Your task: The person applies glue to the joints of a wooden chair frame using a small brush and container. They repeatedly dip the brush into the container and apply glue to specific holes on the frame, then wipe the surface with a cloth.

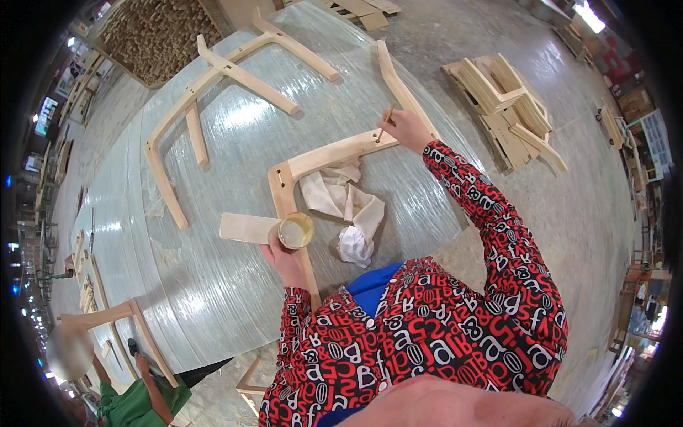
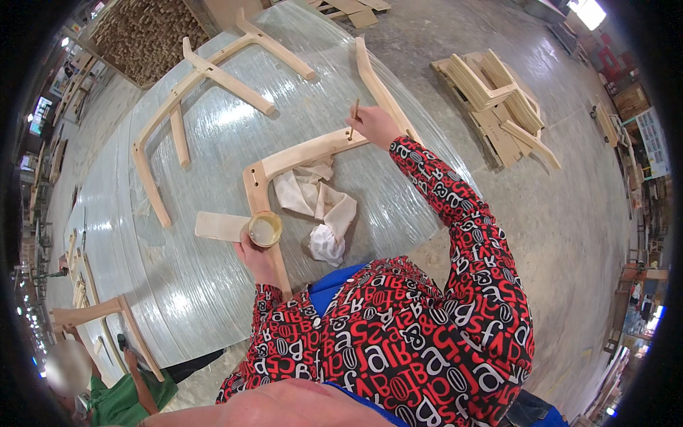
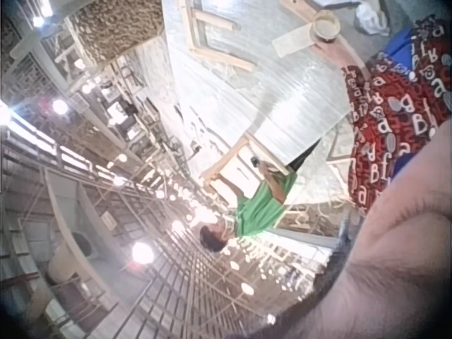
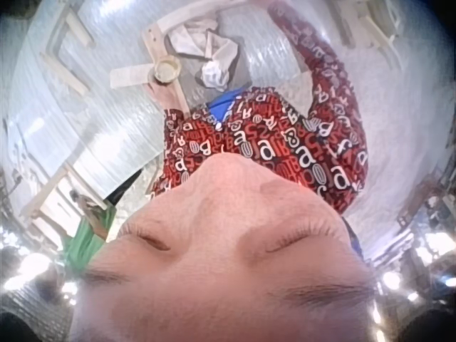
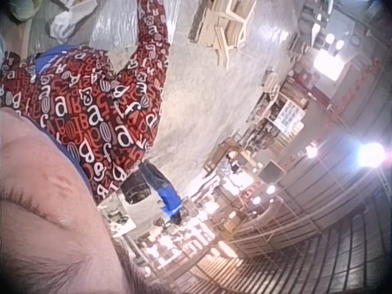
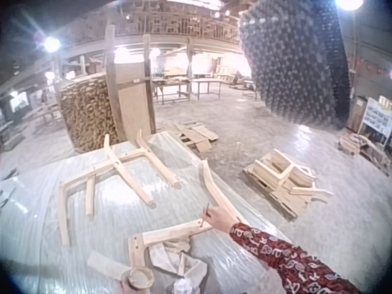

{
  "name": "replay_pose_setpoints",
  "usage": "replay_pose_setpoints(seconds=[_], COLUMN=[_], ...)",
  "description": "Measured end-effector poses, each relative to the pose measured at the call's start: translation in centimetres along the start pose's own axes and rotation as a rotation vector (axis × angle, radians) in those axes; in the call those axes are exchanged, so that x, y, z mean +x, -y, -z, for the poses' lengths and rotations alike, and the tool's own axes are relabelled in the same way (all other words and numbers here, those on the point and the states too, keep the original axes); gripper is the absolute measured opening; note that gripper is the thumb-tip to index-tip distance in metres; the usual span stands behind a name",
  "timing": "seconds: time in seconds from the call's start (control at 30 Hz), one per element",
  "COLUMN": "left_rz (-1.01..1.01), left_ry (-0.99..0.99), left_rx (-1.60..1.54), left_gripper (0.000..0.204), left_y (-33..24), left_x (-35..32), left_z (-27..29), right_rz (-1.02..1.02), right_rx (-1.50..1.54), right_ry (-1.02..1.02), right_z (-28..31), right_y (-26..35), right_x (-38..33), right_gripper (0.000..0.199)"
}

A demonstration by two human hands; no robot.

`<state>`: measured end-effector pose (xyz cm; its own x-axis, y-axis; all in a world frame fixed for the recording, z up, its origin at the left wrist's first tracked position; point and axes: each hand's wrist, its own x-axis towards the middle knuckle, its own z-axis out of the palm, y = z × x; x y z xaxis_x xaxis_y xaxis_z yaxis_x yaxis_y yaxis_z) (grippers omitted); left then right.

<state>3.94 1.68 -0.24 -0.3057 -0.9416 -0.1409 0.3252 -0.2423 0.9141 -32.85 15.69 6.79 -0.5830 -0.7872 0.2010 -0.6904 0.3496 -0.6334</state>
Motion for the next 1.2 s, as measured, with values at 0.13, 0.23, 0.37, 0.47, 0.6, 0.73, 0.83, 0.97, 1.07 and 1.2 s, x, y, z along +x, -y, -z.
replay_pose_setpoints(seconds=[0.13, 0.23, 0.37, 0.47, 0.6, 0.73, 0.83, 0.97, 1.07, 1.2], left_rz=[0.016, -0.001, -0.024, -0.034, 0.004, 0.087, 0.076, 0.066, 0.048, -0.070], left_ry=[-0.021, -0.011, 0.002, 0.025, -0.018, 0.027, 0.071, 0.132, 0.202, 0.321], left_rx=[0.017, 0.016, 0.042, 0.064, 0.093, 0.106, 0.086, 0.108, 0.111, 0.059], left_gripper=[0.025, 0.024, 0.024, 0.024, 0.024, 0.024, 0.026, 0.030, 0.031, 0.027], left_y=[0.1, 0.4, 1.0, 1.1, 0.7, 0.2, -0.1, -3.7, -7.0, -8.7], left_x=[-0.5, -0.4, 0.0, 0.2, 0.4, 1.3, 2.8, 3.6, 4.0, 4.6], left_z=[-0.2, 0.0, 1.2, 0.8, 0.9, -0.5, -1.6, -5.7, -7.6, -9.4], right_rz=[0.087, 0.158, 0.242, 0.231, 0.149, -0.103, -0.332, -0.320, -0.083, 0.148], right_rx=[0.016, 0.078, 0.066, 0.140, 0.246, 0.485, 0.928, 1.292, 1.269, 0.810], right_ry=[0.123, 0.271, 0.422, 0.437, 0.317, 0.079, -0.096, -0.048, 0.072, 0.085], right_z=[0.8, 1.3, 2.0, 2.1, 1.7, 0.8, -0.3, -3.2, -2.9, -1.7], right_y=[-0.1, -0.6, -0.7, -1.5, -1.5, -3.3, -3.7, 1.5, 8.5, 11.6], right_x=[0.5, 0.8, 1.0, 0.4, 0.1, -0.3, -0.9, -2.4, -3.3, -3.9], right_gripper=[0.014, 0.006, 0.003, 0.006, 0.002, 0.008, 0.014, 0.012, 0.011, 0.011])
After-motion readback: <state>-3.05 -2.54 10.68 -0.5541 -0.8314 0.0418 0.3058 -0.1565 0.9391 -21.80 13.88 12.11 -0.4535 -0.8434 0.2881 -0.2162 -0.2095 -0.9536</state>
